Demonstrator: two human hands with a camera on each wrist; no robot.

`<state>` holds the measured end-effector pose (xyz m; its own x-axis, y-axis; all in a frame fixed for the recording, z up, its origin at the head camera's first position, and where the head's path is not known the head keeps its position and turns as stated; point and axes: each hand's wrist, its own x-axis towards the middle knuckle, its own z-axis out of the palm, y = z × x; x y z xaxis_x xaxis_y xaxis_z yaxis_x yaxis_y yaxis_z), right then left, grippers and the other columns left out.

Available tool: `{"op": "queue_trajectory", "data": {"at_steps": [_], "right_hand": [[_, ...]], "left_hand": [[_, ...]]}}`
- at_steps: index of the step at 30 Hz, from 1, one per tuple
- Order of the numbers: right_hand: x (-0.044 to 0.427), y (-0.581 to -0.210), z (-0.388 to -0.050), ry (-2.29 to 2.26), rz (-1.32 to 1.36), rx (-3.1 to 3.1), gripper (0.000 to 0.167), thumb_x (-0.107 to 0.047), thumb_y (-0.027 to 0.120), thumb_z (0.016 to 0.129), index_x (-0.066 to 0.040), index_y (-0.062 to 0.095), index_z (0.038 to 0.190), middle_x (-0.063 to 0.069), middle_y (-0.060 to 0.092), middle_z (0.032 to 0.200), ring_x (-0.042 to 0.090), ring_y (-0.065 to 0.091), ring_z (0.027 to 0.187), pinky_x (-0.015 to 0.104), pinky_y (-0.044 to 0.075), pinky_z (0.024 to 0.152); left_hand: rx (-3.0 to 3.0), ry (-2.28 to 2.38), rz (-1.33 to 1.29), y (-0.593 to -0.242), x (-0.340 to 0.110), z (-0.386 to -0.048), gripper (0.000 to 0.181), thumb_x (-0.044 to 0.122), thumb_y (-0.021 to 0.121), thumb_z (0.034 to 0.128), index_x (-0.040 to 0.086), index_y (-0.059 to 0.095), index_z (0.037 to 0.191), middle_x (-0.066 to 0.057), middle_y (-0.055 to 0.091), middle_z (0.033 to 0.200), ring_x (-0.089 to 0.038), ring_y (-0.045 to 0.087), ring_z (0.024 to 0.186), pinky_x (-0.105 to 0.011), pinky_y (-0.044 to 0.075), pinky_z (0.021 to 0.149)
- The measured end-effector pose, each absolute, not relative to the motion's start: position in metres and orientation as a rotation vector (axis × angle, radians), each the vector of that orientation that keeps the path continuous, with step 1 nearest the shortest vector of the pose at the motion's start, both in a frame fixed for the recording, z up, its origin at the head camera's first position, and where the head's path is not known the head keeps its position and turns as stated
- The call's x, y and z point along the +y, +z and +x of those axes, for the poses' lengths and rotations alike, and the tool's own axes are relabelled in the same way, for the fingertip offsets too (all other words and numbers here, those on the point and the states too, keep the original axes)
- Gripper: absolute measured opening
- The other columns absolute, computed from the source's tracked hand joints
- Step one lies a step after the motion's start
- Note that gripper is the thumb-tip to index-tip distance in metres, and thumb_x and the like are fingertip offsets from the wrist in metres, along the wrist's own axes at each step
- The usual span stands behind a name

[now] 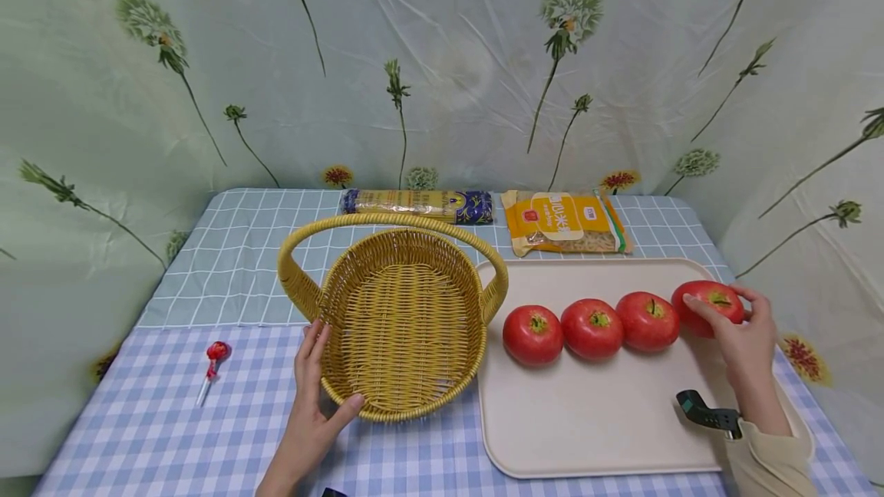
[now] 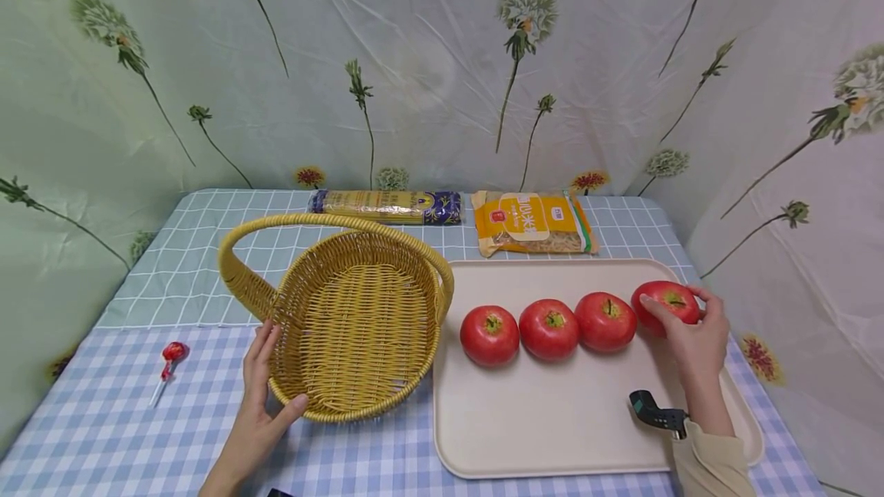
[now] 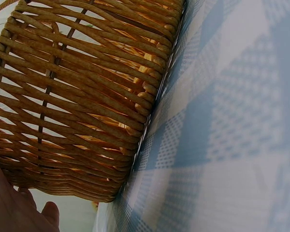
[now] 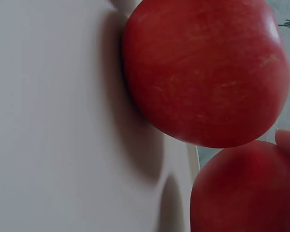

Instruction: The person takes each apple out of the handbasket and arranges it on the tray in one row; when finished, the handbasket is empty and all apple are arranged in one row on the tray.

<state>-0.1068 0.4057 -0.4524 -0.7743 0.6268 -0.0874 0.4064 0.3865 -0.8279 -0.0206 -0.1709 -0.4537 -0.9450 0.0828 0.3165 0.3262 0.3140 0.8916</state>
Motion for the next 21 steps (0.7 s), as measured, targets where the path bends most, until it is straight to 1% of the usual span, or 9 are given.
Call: {"op": "queue_trajectory", "data": {"at_steps": [1, 4, 7, 9, 14, 16, 18, 19, 21], "right_hand": [[0.4059, -0.4541, -0.1080, 1.316, -0.928, -2.419, 0.086, -0.055, 0.069, 0.078, -0.030, 0.024, 0.147, 0.006, 0.028, 0.149, 0.024, 0.028, 0.131, 0.011, 0.043, 0.067], [0.4074, -0.4573, -0.1090, 1.317, -0.946, -2.440, 0.090, -0.058, 0.069, 0.076, -0.031, 0.022, 0.148, 0.006, 0.025, 0.151, 0.027, 0.026, 0.133, 0.026, 0.049, 0.082], [0.4089, -0.4591, -0.1096, 1.322, -0.958, -2.466, 0.094, -0.060, 0.068, 0.076, -0.029, 0.020, 0.150, 0.008, 0.023, 0.152, 0.030, 0.024, 0.135, 0.039, 0.046, 0.091], [0.4081, -0.4580, -0.1090, 1.322, -0.962, -2.483, 0.095, -0.060, 0.068, 0.077, -0.025, 0.018, 0.150, 0.011, 0.022, 0.152, 0.032, 0.024, 0.135, 0.035, 0.050, 0.085], [0.4043, -0.4545, -0.1083, 1.307, -0.961, -2.506, 0.095, -0.059, 0.065, 0.079, -0.018, 0.019, 0.150, 0.015, 0.024, 0.150, 0.035, 0.024, 0.134, 0.033, 0.052, 0.079], [0.4042, -0.4552, -0.1088, 1.303, -0.957, -2.509, 0.094, -0.059, 0.065, 0.079, -0.018, 0.020, 0.150, 0.015, 0.025, 0.150, 0.036, 0.025, 0.134, 0.045, 0.049, 0.086], [0.4042, -0.4562, -0.1090, 1.286, -0.949, -2.527, 0.093, -0.060, 0.064, 0.080, -0.018, 0.021, 0.150, 0.015, 0.025, 0.149, 0.036, 0.025, 0.133, 0.042, 0.050, 0.084], [0.4032, -0.4546, -0.1089, 1.300, -0.943, -2.523, 0.093, -0.059, 0.065, 0.080, -0.017, 0.021, 0.150, 0.016, 0.025, 0.150, 0.036, 0.025, 0.133, 0.048, 0.047, 0.088], [0.3996, -0.4501, -0.1077, 1.306, -0.932, -2.525, 0.092, -0.058, 0.064, 0.081, -0.016, 0.020, 0.150, 0.017, 0.025, 0.149, 0.037, 0.025, 0.133, 0.037, 0.052, 0.079]], "left_hand": [[-2.371, -1.686, -0.373, -0.4540, -0.1712, -0.0206, 0.096, -0.002, 0.070, 0.0768, 0.012, 0.013, 0.153, -0.002, -0.004, 0.156, -0.033, -0.019, 0.139, -0.072, -0.003, 0.097], [-2.376, -1.684, -0.368, -0.4545, -0.1715, -0.0208, 0.096, -0.001, 0.070, 0.0771, 0.013, 0.013, 0.153, -0.001, -0.004, 0.156, -0.034, -0.019, 0.139, -0.072, -0.003, 0.098], [-2.369, -1.685, -0.380, -0.4546, -0.1717, -0.0209, 0.097, -0.002, 0.070, 0.0768, 0.012, 0.012, 0.153, -0.002, -0.004, 0.156, -0.036, -0.019, 0.139, -0.072, -0.003, 0.097], [-2.368, -1.685, -0.383, -0.4541, -0.1714, -0.0208, 0.097, -0.002, 0.070, 0.0768, 0.011, 0.012, 0.153, -0.002, -0.005, 0.156, -0.036, -0.019, 0.139, -0.072, -0.004, 0.097], [-2.382, -1.684, -0.369, -0.4524, -0.1706, -0.0203, 0.097, 0.000, 0.070, 0.0772, 0.013, 0.012, 0.153, 0.000, -0.005, 0.157, -0.035, -0.019, 0.139, -0.073, -0.003, 0.097], [-2.382, -1.685, -0.367, -0.4517, -0.1703, -0.0201, 0.097, 0.000, 0.070, 0.0772, 0.014, 0.012, 0.153, 0.000, -0.005, 0.157, -0.035, -0.019, 0.139, -0.073, -0.003, 0.097], [-2.379, -1.685, -0.369, -0.4512, -0.1701, -0.0198, 0.097, -0.001, 0.070, 0.0770, 0.013, 0.012, 0.153, 0.000, -0.005, 0.156, -0.036, -0.018, 0.139, -0.072, -0.004, 0.097], [-2.378, -1.686, -0.369, -0.4510, -0.1700, -0.0198, 0.097, -0.001, 0.070, 0.0769, 0.013, 0.012, 0.153, 0.000, -0.005, 0.156, -0.036, -0.018, 0.139, -0.072, -0.004, 0.097], [-2.378, -1.687, -0.367, -0.4510, -0.1700, -0.0198, 0.097, -0.001, 0.071, 0.0769, 0.013, 0.012, 0.153, 0.000, -0.005, 0.156, -0.035, -0.018, 0.139, -0.072, -0.004, 0.097]]}}
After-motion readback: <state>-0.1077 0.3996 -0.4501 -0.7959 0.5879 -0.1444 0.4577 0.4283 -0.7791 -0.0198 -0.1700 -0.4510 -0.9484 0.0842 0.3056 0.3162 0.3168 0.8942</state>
